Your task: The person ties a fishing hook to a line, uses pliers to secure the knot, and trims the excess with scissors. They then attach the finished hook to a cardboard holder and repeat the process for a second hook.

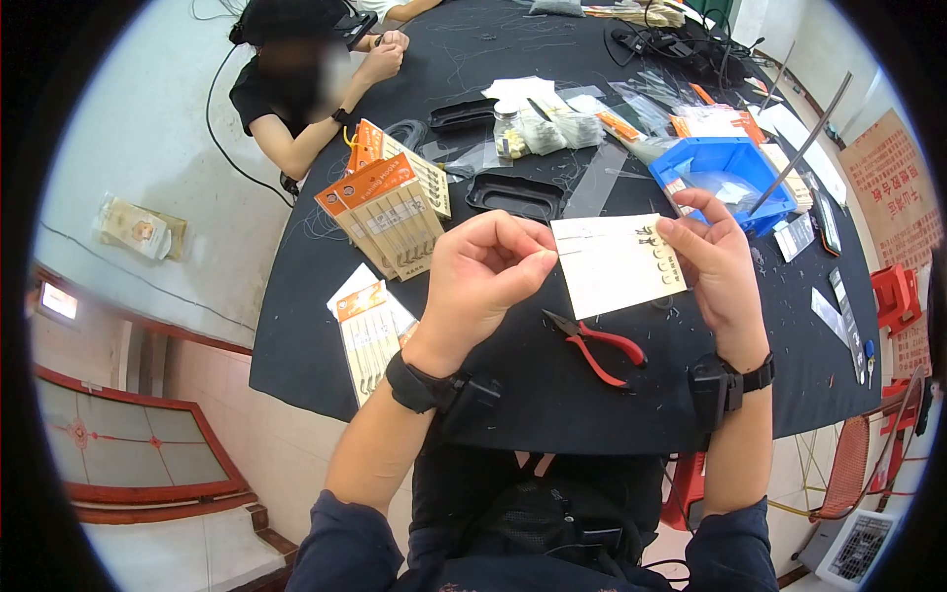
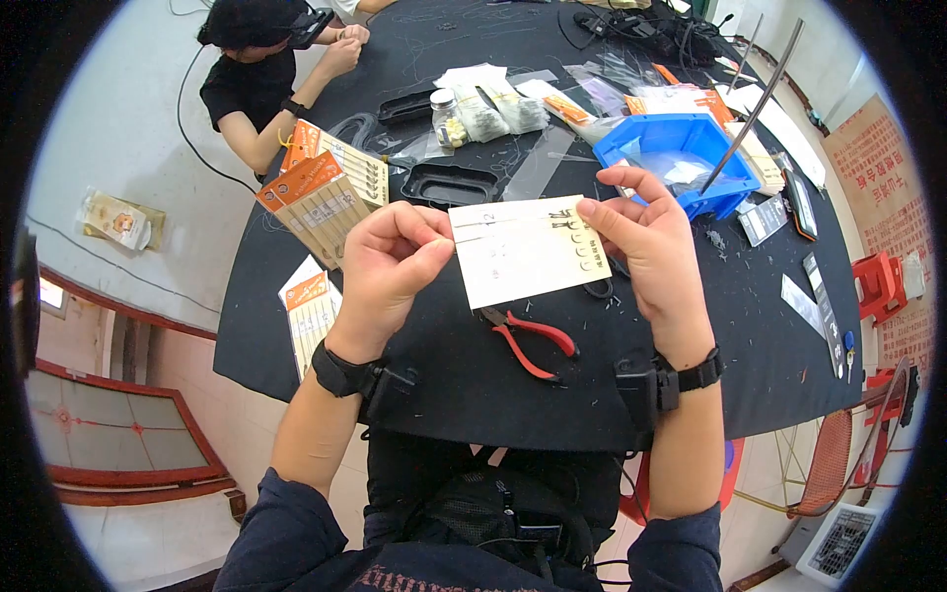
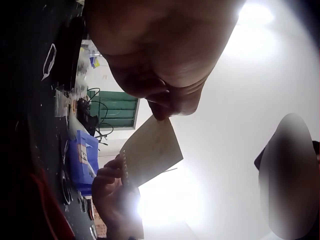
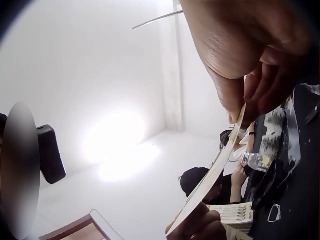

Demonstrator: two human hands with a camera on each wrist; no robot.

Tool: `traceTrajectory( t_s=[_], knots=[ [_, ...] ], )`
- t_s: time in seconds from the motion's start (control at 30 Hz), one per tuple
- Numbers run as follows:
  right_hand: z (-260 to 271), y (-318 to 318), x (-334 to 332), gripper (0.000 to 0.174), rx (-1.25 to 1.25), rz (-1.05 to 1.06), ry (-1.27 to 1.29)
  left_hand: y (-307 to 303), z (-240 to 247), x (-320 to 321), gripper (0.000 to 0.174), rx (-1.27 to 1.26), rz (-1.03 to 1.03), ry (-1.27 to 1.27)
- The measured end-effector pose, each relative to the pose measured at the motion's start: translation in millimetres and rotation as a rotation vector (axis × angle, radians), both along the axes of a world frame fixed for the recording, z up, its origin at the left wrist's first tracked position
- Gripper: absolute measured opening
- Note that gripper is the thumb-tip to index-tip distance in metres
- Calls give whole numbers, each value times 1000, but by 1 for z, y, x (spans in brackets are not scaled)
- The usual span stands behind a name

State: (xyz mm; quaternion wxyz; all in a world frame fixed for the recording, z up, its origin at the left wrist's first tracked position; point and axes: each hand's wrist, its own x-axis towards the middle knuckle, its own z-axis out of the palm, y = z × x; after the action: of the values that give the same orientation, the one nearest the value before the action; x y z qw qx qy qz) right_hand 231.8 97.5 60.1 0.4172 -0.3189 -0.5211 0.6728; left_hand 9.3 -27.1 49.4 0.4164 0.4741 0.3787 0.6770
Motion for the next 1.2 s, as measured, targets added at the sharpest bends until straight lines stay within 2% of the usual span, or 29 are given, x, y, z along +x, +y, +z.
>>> traceTrajectory(
  t_s=[0.17, 0.3, 0.33, 0.57, 0.77, 0.8, 0.83, 0.93, 1.0, 1.13, 1.2],
  knots=[
    [-5, -3, -5, 36, -83, 106, 88, 0, -3, -1, 11, 3, -137, -205],
    [-11, -12, -16, 44, -171, 264, 149, 3, -9, -5, 6, 46, -255, -325],
    [-11, -16, -18, 40, -190, 310, 155, 3, -10, -8, 6, 64, -289, -354],
    [-13, -30, -25, 30, -214, 493, 90, 5, -9, -9, 16, 22, -254, -456],
    [-8, -33, -27, 17, -267, 473, 95, 6, -12, -1, 27, -156, -181, -332],
    [-9, -34, -27, 17, -266, 426, 110, 8, -14, 0, 28, -198, -167, -312],
    [-9, -35, -28, 18, -264, 378, 125, 9, -18, 0, 38, -240, -177, -278],
    [-10, -36, -32, 18, -199, 241, 82, 12, -14, -1, 42, -222, -287, -368],
    [-8, -40, -34, 17, -116, 170, 9, 9, -11, 9, 44, -134, -212, -217],
    [-7, -46, -37, 18, -74, 195, -10, 9, -12, 12, 41, -92, -25, 37],
    [-9, -47, -38, 18, -67, 211, -12, 7, -10, 9, 48, -144, -50, 83]
  ],
)
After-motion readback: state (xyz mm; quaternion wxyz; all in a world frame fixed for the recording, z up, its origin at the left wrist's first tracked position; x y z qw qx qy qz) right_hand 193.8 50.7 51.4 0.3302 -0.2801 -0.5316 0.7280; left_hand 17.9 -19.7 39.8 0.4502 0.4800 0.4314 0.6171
